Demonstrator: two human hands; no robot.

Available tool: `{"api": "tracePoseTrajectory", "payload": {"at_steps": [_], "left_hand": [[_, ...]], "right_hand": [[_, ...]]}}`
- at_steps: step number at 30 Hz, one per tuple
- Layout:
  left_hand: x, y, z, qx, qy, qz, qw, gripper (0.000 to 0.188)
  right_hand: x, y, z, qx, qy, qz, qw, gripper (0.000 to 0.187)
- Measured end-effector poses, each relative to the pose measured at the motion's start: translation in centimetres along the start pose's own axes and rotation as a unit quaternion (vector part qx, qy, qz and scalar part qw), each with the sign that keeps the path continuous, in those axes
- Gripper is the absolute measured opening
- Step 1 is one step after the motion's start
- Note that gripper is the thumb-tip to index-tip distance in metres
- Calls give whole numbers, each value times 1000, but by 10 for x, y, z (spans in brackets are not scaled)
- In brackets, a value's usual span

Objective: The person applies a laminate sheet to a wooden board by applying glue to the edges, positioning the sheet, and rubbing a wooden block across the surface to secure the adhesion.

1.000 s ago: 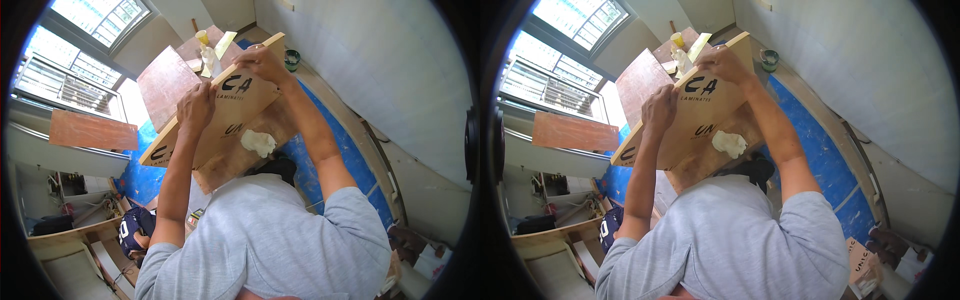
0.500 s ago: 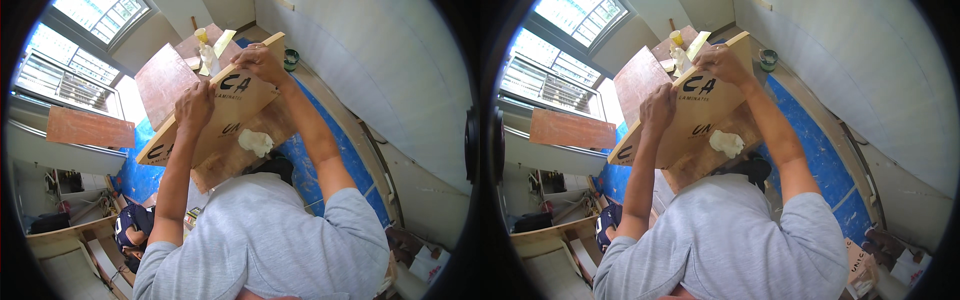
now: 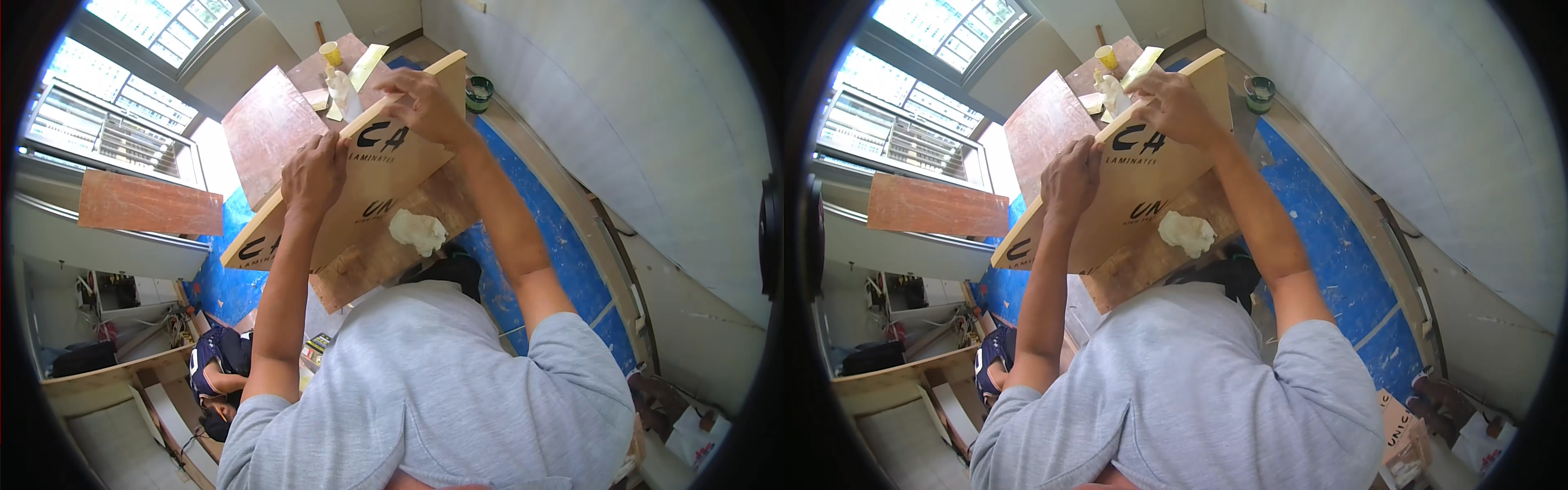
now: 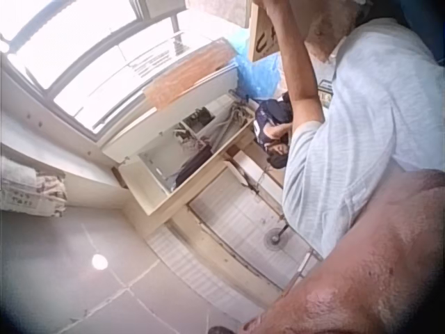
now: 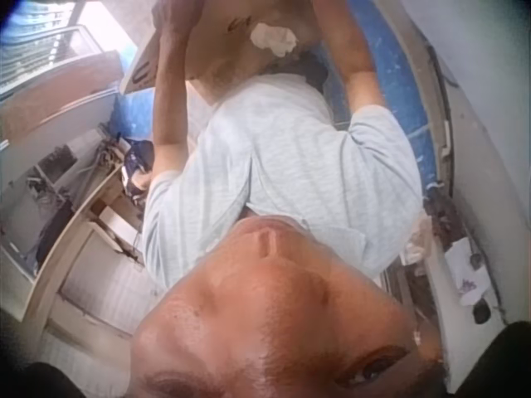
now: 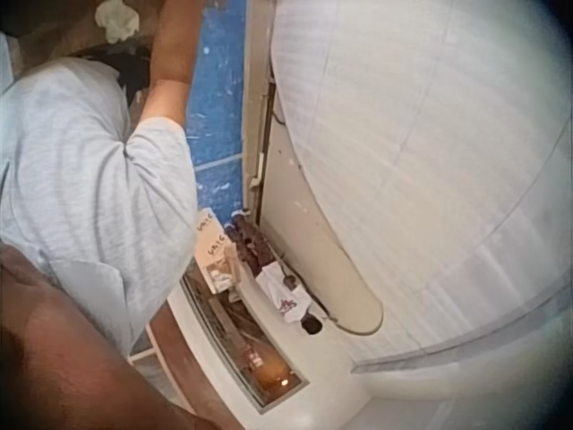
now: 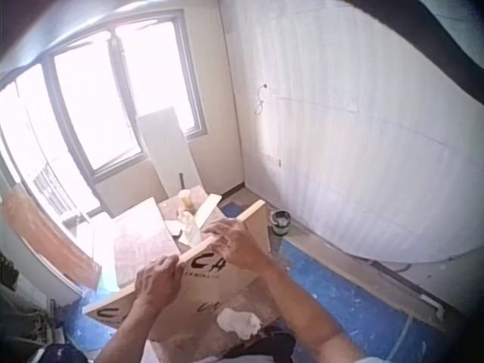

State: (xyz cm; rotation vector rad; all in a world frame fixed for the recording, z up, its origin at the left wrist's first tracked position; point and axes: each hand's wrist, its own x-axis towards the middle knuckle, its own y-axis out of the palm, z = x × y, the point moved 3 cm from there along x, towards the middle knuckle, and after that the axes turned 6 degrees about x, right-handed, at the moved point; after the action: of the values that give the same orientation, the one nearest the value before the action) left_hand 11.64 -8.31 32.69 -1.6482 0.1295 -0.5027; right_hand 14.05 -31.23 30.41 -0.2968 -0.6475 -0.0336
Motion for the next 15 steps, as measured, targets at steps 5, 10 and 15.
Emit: {"api": "tracePoseTrajectory", "payload": {"at_steps": [5, 10, 15], "left_hand": [[1, -1, -2, -4, 7, -8, 1000, 36], [1, 5, 2, 10, 1, -19, 1000, 36], [2, 7, 1, 7, 1, -23, 1000, 34]], "right_hand": [[1, -5, -12, -126, -147, 46, 980, 10], [5, -9, -16, -68, -124, -35, 989, 10], [17, -84, -41, 272, 1, -203, 941, 10]]}}
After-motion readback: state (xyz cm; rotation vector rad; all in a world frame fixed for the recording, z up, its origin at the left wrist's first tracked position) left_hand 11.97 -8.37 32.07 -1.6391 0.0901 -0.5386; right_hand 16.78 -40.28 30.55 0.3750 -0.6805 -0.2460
